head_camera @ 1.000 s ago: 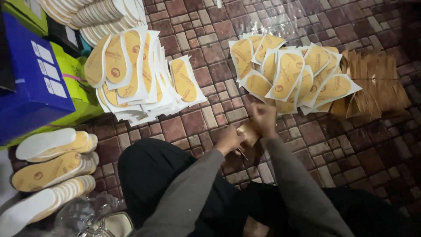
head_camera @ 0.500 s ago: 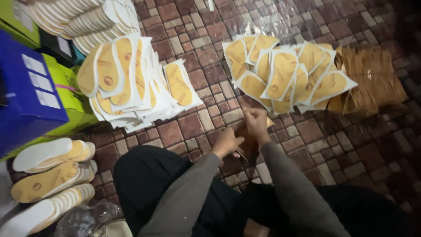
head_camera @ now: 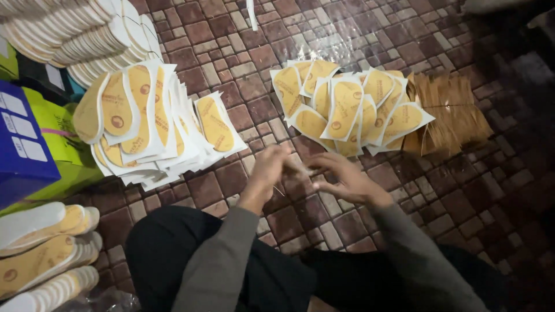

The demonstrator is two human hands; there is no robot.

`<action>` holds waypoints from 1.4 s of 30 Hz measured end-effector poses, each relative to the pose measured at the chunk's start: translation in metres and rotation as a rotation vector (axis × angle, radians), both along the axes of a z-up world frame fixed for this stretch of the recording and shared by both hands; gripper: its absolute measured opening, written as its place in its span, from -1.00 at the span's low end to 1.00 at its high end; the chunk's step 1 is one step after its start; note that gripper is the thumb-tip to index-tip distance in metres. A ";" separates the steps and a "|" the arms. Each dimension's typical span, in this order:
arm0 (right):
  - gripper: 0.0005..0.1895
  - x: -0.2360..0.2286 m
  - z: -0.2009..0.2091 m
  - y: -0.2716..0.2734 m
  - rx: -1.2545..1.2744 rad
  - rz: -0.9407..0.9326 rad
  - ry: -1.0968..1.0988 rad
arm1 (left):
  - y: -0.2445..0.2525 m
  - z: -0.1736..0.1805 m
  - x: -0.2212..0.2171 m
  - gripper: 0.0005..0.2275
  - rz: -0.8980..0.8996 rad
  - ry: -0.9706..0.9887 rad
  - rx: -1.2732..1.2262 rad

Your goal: The person sits on the floor and repeatedly peels the white paper backing off yellow shoe insoles. They place the peeled insoles into a growing stack on the floor and discard the paper backings.

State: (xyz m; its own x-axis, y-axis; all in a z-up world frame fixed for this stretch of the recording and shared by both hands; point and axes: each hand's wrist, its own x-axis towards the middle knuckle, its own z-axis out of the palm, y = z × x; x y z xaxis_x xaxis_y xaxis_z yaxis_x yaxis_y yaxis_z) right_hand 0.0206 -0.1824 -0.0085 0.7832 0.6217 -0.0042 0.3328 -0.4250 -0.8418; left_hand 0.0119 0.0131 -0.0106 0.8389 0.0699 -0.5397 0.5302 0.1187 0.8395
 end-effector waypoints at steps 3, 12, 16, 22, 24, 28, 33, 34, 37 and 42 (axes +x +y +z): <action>-0.69 -0.008 -0.019 -0.011 -0.166 -0.195 -0.303 | 0.014 -0.003 0.014 -0.73 0.233 0.021 -0.382; -0.67 -0.011 0.007 0.034 0.617 -0.752 0.265 | -0.004 -0.038 0.010 -0.76 -0.212 -0.399 0.031; -0.68 -0.014 0.005 0.028 0.490 -0.781 0.182 | -0.008 -0.030 0.007 -0.70 -0.242 -0.385 0.339; -0.70 -0.009 -0.018 0.019 0.140 -0.765 -0.111 | -0.015 -0.022 0.002 -0.82 -0.192 -0.418 0.532; -0.71 -0.006 -0.021 0.017 0.122 -0.770 -0.180 | -0.017 -0.024 0.001 -0.80 -0.188 -0.440 0.524; -0.71 0.002 -0.003 0.012 0.238 -0.791 -0.134 | -0.017 -0.029 0.000 -0.77 -0.149 -0.496 0.428; -0.35 0.018 -0.031 -0.013 -0.041 -0.866 -0.625 | -0.015 -0.030 -0.002 -0.80 -0.079 -0.502 0.461; -0.35 0.022 -0.041 0.000 -0.031 -0.870 -0.622 | -0.010 -0.029 -0.001 -0.80 -0.082 -0.502 0.471; -0.44 0.036 -0.062 0.035 -0.076 -0.731 -0.788 | -0.007 -0.031 0.004 -0.81 0.028 -0.456 0.465; -0.55 0.078 -0.132 0.130 -0.175 -0.343 -0.338 | 0.041 -0.080 0.038 -0.67 0.357 -0.292 0.816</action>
